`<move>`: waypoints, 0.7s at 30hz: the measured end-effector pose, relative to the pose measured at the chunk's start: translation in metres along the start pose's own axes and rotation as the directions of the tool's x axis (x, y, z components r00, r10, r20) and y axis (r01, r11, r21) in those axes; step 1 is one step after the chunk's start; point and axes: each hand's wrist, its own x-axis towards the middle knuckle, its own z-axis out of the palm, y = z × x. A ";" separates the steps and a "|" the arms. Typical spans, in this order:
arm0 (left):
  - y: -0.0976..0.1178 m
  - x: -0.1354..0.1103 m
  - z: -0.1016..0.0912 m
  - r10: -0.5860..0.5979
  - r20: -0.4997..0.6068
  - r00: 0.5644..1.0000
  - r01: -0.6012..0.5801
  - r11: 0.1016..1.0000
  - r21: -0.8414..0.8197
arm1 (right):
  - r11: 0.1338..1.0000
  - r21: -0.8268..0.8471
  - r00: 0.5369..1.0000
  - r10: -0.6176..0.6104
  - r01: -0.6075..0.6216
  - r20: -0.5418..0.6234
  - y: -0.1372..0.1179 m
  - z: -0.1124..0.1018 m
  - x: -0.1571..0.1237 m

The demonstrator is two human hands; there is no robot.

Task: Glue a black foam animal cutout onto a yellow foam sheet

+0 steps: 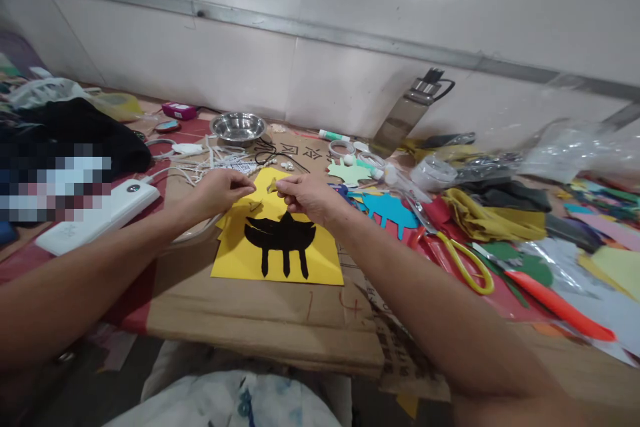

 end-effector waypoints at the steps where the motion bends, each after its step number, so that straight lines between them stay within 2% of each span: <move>1: 0.001 0.000 0.000 0.028 -0.034 0.999 -0.028 0.999 -0.018 | 1.000 0.006 1.000 -0.010 0.010 0.002 0.001 0.001 0.000; 6: 0.005 -0.003 0.002 0.201 -0.172 0.964 -0.224 0.967 -0.122 | 1.000 -0.004 0.999 -0.011 0.010 -0.050 0.001 0.008 -0.003; 10: 0.010 -0.007 0.003 0.304 -0.156 0.940 -0.323 0.940 -0.110 | 0.998 0.054 1.000 0.028 -0.028 -0.001 -0.001 0.011 -0.006; 13: 0.012 -0.009 0.004 0.250 -0.130 0.960 -0.269 0.949 -0.166 | 0.995 0.089 0.998 0.044 -0.048 0.045 -0.002 0.011 -0.008; 16: 0.013 -0.008 0.003 0.107 -0.066 0.992 -0.122 0.946 -0.300 | 0.997 0.079 1.000 0.025 -0.023 -0.016 -0.002 0.011 -0.009; 19: 0.013 -0.007 0.002 0.003 0.016 1.000 0.004 0.924 -0.383 | 0.997 0.017 0.993 -0.077 0.079 -0.090 0.000 0.010 -0.009; 21: 0.014 -0.006 0.002 -0.022 0.055 0.998 0.042 0.913 -0.405 | 0.983 -0.069 0.980 -0.178 0.172 -0.088 0.002 0.009 -0.008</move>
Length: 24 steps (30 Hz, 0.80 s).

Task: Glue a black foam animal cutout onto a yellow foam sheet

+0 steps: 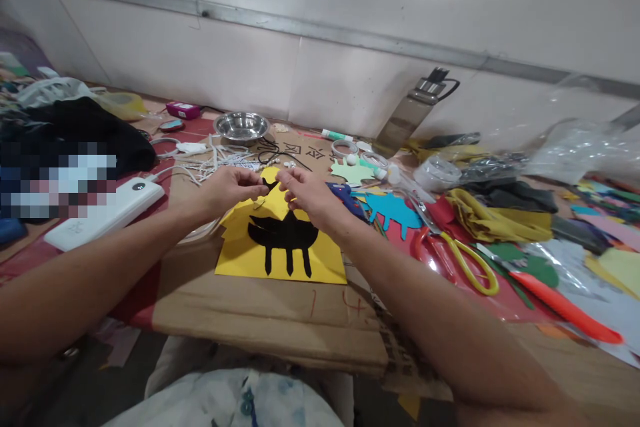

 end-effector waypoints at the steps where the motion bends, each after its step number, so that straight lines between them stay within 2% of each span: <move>1: 0.000 0.000 0.000 -0.009 0.013 1.000 0.009 1.000 -0.004 | 0.997 -0.058 0.999 -0.045 0.046 0.004 0.001 0.000 0.000; 3: 0.001 0.000 0.001 -0.017 0.034 0.999 0.017 1.000 -0.009 | 0.979 -0.174 0.994 -0.107 0.107 0.011 0.003 0.000 0.001; 5: 0.001 0.000 0.001 -0.026 0.053 0.998 0.028 0.999 -0.037 | 0.964 -0.243 0.994 -0.112 0.109 0.004 0.005 -0.001 0.003; 10: -0.001 0.003 0.002 -0.040 0.073 0.997 0.057 0.968 -0.244 | 0.968 -0.247 0.999 -0.037 0.041 0.023 0.007 -0.005 0.007; 12: -0.001 0.005 0.003 -0.054 0.060 0.997 0.068 0.963 -0.262 | 0.966 -0.257 0.999 -0.011 0.019 0.034 0.007 -0.006 0.007; 19: -0.003 0.013 0.012 -0.062 0.011 0.998 0.063 0.992 -0.110 | 0.928 -0.373 0.998 0.029 -0.007 0.054 0.011 -0.009 0.009; 24: -0.002 0.015 0.017 -0.082 0.004 0.997 0.082 0.996 0.044 | 0.929 -0.367 0.996 -0.077 0.057 -0.041 0.012 -0.024 -0.002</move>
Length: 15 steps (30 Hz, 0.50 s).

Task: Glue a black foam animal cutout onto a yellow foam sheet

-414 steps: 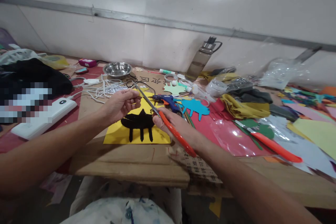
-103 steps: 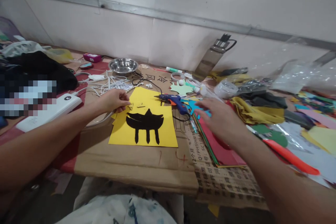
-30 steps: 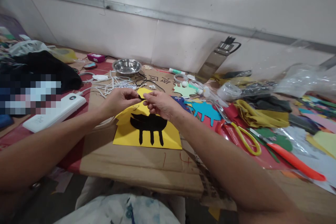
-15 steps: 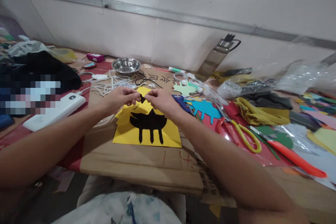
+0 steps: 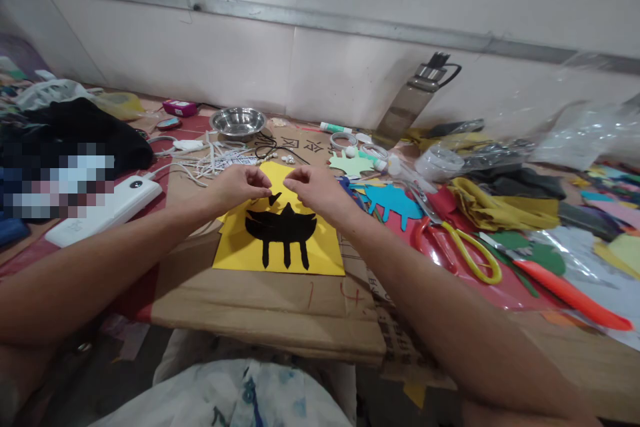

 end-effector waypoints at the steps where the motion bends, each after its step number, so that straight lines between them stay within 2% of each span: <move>1: 0.001 0.000 0.001 -0.001 0.004 1.000 0.001 1.000 0.023 | 1.000 0.003 1.000 -0.007 0.007 -0.020 0.001 -0.004 -0.004; 7: 0.008 -0.003 0.010 -0.037 0.003 0.999 0.037 0.998 0.046 | 0.999 -0.020 0.998 -0.039 0.038 -0.043 0.021 -0.021 -0.026; 11: 0.007 -0.001 0.016 -0.073 0.004 0.997 0.072 0.993 0.097 | 0.997 -0.060 0.997 -0.060 0.058 -0.042 0.032 -0.021 -0.029; 15: 0.007 0.000 0.019 -0.096 0.017 0.995 0.093 0.986 0.139 | 0.995 -0.070 0.998 -0.067 0.066 -0.010 0.032 -0.019 -0.032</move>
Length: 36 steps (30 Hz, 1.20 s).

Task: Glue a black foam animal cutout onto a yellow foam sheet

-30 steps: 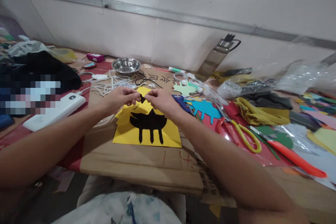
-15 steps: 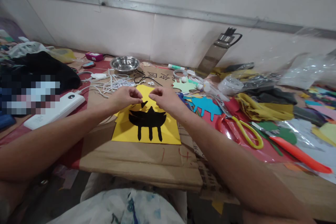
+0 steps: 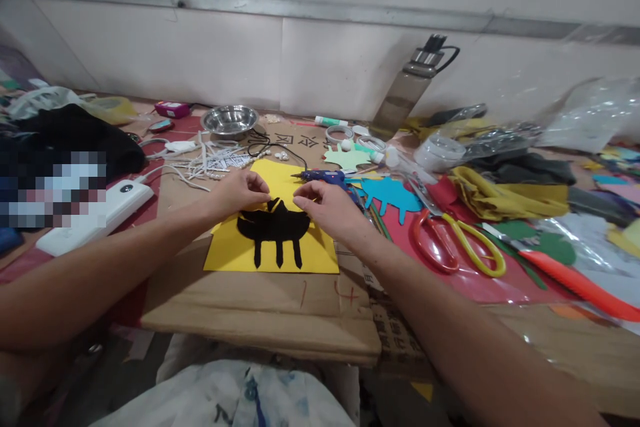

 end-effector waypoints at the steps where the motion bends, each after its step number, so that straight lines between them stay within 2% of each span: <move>1: 0.000 0.000 0.000 -0.002 0.003 1.000 0.002 1.000 0.008 | 1.000 -0.006 1.000 0.001 -0.001 0.005 -0.001 0.000 -0.001; 10: 0.004 -0.004 0.003 0.014 0.017 1.000 -0.016 0.990 0.137 | 0.997 -0.069 0.999 -0.026 0.027 0.020 0.001 -0.001 -0.002; 16: 0.000 0.000 0.004 0.026 0.030 0.999 -0.028 0.996 0.084 | 0.985 -0.152 0.996 -0.074 0.080 0.042 0.004 0.002 -0.002; 20: -0.002 0.001 0.003 0.011 0.028 1.000 -0.013 0.998 0.059 | 0.926 -0.299 0.971 -0.197 0.229 0.134 0.001 0.008 -0.005; 23: -0.001 0.001 0.003 0.025 0.028 0.999 -0.027 0.997 0.076 | 0.861 -0.413 0.952 -0.235 0.298 0.197 0.001 0.012 -0.006; 28: 0.002 -0.001 0.004 0.071 0.028 0.997 -0.074 0.987 0.141 | 0.808 -0.481 0.938 -0.254 0.340 0.237 0.004 0.014 -0.005; 36: 0.003 -0.003 0.001 0.114 0.047 0.992 -0.121 0.970 0.211 | 0.810 -0.483 0.939 -0.243 0.334 0.242 0.006 0.014 -0.006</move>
